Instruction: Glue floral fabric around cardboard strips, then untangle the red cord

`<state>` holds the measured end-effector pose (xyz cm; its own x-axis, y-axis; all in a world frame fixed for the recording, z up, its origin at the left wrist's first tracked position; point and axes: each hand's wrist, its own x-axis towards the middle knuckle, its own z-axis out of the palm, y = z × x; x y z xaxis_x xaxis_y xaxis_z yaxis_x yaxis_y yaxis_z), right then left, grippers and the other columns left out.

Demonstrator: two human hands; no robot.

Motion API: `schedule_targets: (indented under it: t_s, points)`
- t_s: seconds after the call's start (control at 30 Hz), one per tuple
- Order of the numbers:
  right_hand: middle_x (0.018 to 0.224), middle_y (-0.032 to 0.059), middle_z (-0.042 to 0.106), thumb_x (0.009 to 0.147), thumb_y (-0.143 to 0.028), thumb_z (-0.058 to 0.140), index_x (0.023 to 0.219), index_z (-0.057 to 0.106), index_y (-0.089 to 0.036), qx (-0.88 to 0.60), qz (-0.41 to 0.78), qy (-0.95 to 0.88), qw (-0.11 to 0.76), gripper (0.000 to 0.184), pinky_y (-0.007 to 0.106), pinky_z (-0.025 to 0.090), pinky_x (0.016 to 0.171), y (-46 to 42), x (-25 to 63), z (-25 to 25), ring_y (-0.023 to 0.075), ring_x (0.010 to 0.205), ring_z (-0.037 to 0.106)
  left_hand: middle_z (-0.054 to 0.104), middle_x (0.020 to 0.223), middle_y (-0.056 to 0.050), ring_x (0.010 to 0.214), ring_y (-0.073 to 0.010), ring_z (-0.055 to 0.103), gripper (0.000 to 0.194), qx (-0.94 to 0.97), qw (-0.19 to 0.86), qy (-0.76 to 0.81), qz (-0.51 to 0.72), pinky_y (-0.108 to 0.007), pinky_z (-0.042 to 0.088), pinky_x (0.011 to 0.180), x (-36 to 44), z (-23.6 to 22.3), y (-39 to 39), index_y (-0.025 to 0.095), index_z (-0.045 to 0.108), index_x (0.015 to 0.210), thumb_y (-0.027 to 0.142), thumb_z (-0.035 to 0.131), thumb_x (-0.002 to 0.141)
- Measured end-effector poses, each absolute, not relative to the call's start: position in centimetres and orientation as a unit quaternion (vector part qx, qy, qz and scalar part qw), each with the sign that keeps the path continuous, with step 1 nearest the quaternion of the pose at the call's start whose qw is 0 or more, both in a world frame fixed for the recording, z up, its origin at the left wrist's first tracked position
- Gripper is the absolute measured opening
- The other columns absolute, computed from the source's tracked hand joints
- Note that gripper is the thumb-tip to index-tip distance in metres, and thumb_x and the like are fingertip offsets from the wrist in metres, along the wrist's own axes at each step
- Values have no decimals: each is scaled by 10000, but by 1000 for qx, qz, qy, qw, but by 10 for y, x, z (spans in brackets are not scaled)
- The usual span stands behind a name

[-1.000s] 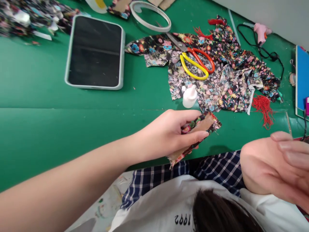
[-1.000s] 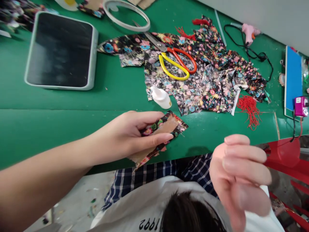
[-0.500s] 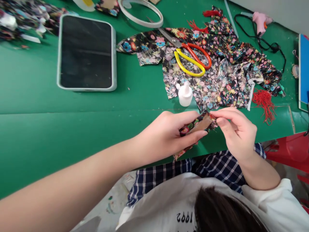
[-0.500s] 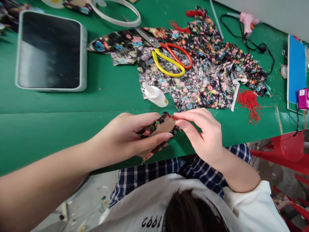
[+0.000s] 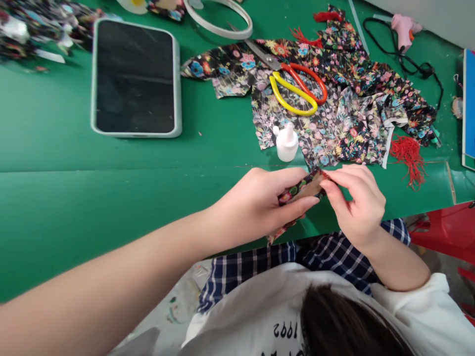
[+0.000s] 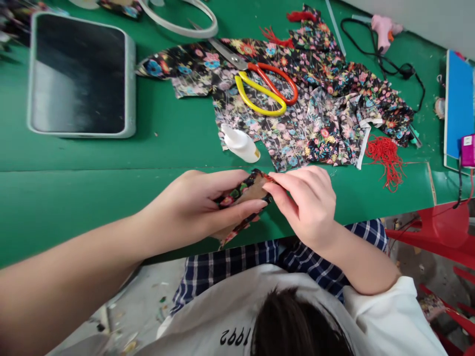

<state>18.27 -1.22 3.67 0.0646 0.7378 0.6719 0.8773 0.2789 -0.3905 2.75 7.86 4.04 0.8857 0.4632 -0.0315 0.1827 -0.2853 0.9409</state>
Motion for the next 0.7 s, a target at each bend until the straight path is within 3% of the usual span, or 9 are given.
schedule_targets:
  t_s: [0.27,0.53,0.7]
  points:
    - [847,39,693,859,-274,558,1144,594,-216,-585,-185,-686,390,293,353,514,888,-14,187,34,160,814,634,439,478,85,432,-49,372,273,800,541,233,117,-163,279,423,28,46,80,190,401,641,347,527,825]
    - [887,68,675,861,-372,546,1110,610,-191,-569,-189,-695,397,315,361,499,902,-13,184,33,175,866,619,350,459,97,416,-46,297,318,788,559,226,127,-169,244,402,29,42,81,195,366,624,393,527,813]
    - [911,74,655,894,-534,361,1148,616,-222,-520,-176,-693,467,476,409,511,882,-15,187,30,208,902,611,355,484,83,443,-50,324,318,780,558,252,129,-165,262,409,28,42,82,188,398,624,410,559,784]
